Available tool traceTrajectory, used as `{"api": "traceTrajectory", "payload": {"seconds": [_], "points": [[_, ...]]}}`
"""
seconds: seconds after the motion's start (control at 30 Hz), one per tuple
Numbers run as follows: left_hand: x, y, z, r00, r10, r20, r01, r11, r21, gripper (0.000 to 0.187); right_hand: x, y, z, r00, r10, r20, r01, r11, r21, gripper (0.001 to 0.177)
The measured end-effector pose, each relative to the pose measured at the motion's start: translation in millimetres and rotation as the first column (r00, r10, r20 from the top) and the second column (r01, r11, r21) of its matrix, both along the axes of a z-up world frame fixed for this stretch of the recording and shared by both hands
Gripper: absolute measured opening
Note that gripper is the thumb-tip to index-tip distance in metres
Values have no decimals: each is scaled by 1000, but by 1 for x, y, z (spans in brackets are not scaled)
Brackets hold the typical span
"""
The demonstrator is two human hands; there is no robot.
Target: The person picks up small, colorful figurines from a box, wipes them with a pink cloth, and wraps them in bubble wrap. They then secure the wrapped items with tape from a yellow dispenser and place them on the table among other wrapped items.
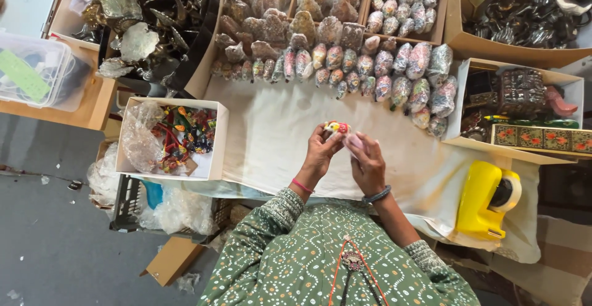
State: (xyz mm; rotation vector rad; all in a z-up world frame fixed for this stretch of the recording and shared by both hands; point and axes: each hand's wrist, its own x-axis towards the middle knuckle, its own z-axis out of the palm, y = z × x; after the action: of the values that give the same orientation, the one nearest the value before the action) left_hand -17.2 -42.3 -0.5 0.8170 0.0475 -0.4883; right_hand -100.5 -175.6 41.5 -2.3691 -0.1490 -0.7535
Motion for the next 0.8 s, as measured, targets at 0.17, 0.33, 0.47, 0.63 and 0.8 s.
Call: {"api": "traceTrajectory", "payload": {"seconds": [0.17, 0.33, 0.47, 0.63, 0.8], "points": [[-10, -15, -19, 997, 82, 8, -82, 997, -17, 37, -4, -45, -21, 989, 2, -149, 57, 919, 389, 41], [-26, -36, -23, 985, 112, 131, -119, 992, 48, 39, 5, -51, -12, 960, 186, -210, -3, 756, 655, 48], [-34, -42, 0, 949, 112, 293, -179, 961, 212, 39, 1, -42, -21, 965, 41, -260, 78, 898, 433, 46], [-12, -30, -19, 881, 62, 469, -299, 841, 451, 36, -13, -39, -48, 973, -16, -230, 76, 963, 258, 44], [37, -14, -68, 835, -149, 529, -377, 545, 749, 39, -25, -62, -103, 946, -148, -289, 195, 971, 139, 37]]}}
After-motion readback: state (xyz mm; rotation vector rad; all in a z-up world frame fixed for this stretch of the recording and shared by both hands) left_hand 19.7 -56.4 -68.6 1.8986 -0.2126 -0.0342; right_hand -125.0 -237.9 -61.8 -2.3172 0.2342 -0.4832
